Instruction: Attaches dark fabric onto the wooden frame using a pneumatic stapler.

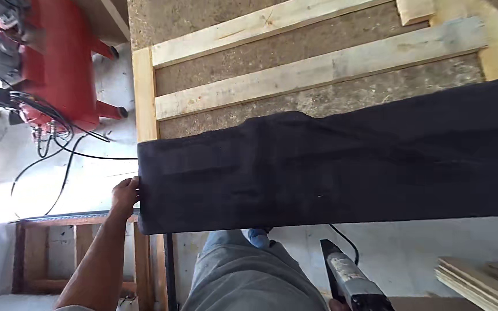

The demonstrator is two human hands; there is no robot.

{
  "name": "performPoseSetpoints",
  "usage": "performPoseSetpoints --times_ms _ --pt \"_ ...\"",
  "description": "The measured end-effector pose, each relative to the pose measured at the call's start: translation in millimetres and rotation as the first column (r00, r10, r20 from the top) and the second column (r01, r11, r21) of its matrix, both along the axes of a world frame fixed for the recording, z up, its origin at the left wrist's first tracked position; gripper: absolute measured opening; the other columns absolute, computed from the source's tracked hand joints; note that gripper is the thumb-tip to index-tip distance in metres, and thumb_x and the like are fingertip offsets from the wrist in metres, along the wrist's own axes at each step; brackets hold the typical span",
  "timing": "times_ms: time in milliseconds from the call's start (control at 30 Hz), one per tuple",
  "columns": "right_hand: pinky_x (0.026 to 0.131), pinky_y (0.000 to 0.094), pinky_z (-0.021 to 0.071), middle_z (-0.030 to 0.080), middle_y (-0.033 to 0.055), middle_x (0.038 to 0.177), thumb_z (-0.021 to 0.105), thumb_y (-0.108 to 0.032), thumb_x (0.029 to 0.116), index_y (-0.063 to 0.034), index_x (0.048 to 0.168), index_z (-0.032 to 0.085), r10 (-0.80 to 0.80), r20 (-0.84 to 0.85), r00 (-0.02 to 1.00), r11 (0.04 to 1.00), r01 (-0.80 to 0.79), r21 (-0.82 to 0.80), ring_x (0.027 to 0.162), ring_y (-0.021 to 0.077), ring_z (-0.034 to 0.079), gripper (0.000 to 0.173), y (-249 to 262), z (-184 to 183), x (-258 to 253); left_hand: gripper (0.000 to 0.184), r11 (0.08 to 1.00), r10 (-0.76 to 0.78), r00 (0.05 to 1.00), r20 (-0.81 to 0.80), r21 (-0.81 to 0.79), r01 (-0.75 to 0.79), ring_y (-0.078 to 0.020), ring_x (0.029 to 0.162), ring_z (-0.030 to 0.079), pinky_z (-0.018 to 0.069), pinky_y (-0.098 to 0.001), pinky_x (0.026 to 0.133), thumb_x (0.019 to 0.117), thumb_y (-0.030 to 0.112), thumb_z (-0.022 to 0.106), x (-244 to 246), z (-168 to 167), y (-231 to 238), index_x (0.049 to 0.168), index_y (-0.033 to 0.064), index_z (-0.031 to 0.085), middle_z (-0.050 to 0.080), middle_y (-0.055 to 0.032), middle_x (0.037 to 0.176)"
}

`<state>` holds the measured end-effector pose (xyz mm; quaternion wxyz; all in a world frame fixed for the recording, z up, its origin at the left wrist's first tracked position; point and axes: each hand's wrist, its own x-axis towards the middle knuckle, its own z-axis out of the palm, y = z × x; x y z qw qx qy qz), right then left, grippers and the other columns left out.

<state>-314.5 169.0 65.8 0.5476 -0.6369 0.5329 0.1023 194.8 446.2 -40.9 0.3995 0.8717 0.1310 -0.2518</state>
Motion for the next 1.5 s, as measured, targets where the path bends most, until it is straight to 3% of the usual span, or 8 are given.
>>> performPoseSetpoints --times_ms 167,467,633,700,833,967,1067,1500 --pt "0.075 0.0409 0.0615 0.071 0.0123 0.086 0.082 -0.024 0.0826 0.0096 0.113 0.063 -0.179 0.020 0.984 0.980 0.180 -0.090 0.075 0.0175 0.070 0.049 36.1 -0.2 27.3 0.030 0.994 -0.100 0.988 0.121 0.051 0.094 -0.0279 0.089 0.069 0.0568 -0.0532 0.081 0.1084 0.023 0.051 2.6 -2.5 3.7 0.114 -0.0019 0.066 0.070 -0.0184 0.102" --pt "0.062 0.0371 0.0604 0.070 0.0055 0.075 0.083 -0.025 0.0807 -0.0015 0.103 0.068 -0.388 -0.039 0.921 0.916 0.381 -0.122 0.063 0.0166 0.068 0.036 77.4 -3.7 77.7 0.081 0.927 -0.096 0.995 -0.037 0.361 0.102 -0.0435 0.120 0.059 0.0467 -0.0651 0.099 0.1029 0.066 0.033 -27.0 9.1 62.7 0.139 -0.0035 0.053 0.059 -0.0311 0.132" --pt "0.060 0.0366 0.0590 0.068 0.0053 0.069 0.081 -0.027 0.0819 -0.0017 0.096 0.068 -0.423 -0.053 0.905 0.902 0.415 -0.118 0.059 0.0171 0.066 0.032 82.4 -3.2 71.5 0.077 0.962 0.272 0.839 -0.471 0.098 -0.256 -0.0197 0.081 0.063 0.0553 -0.0428 0.075 0.1067 0.064 0.016 -111.8 27.9 78.2 0.134 -0.0011 0.047 0.060 -0.0113 0.101" --pt "0.060 0.0366 0.0591 0.068 0.0056 0.071 0.081 -0.027 0.0824 -0.0020 0.098 0.067 -0.422 -0.073 0.903 0.903 0.413 -0.115 0.059 0.0172 0.066 0.032 79.1 -2.6 65.3 0.068 0.991 0.049 0.847 -0.529 -0.078 -0.106 -0.0119 0.079 0.069 0.0589 -0.0351 0.077 0.1099 0.051 0.015 -145.5 29.3 68.9 0.110 -0.0012 0.058 0.071 -0.0040 0.087" --pt "0.062 0.0361 0.0597 0.070 0.0057 0.073 0.082 -0.026 0.0823 -0.0019 0.102 0.068 -0.399 -0.085 0.913 0.914 0.389 -0.112 0.060 0.0166 0.067 0.034 67.9 -3.1 53.7 0.044 0.839 -0.543 0.748 -0.382 -0.293 0.459 -0.0239 0.114 0.068 0.0524 -0.0466 0.104 0.0992 0.033 0.063 -177.0 23.4 10.7 0.125 -0.0033 0.068 0.072 -0.0159 0.121" --pt "0.066 0.0358 0.0605 0.070 0.0059 0.073 0.083 -0.025 0.0806 0.0003 0.101 0.068 -0.309 -0.098 0.946 0.946 0.296 -0.132 0.063 0.0149 0.068 0.036 58.3 -3.0 41.0 0.082 0.766 -0.330 0.720 -0.610 -0.618 -0.173 -0.0299 0.118 0.068 0.0582 -0.0467 0.097 0.0861 0.055 0.072 -222.7 -20.4 -59.0 0.142 0.0012 0.044 0.065 -0.0162 0.133" --pt "0.069 0.0344 0.0607 0.071 0.0062 0.076 0.084 -0.024 0.0791 0.0019 0.104 0.068 -0.276 -0.122 0.953 0.956 0.259 -0.139 0.066 0.0126 0.069 0.039 57.4 -0.3 28.1 0.035 0.595 -0.076 0.672 -0.736 -0.575 -0.562 -0.0304 0.103 0.072 0.0608 -0.0473 0.090 0.1102 0.028 0.042 -236.6 -18.6 -97.4 0.132 0.0015 0.048 0.070 -0.0185 0.118" --pt "0.071 0.0356 0.0609 0.073 0.0060 0.079 0.084 -0.026 0.0800 0.0001 0.110 0.070 -0.183 -0.138 0.973 0.981 0.171 -0.092 0.068 0.0120 0.070 0.042 54.6 -7.8 -13.7 0.038 0.610 -0.009 0.630 -0.777 -0.504 -0.612 -0.0300 0.095 0.075 0.0625 -0.0433 0.089 0.1131 0.026 0.029 -265.4 -12.0 -56.0 0.122 -0.0015 0.054 0.074 -0.0204 0.108"
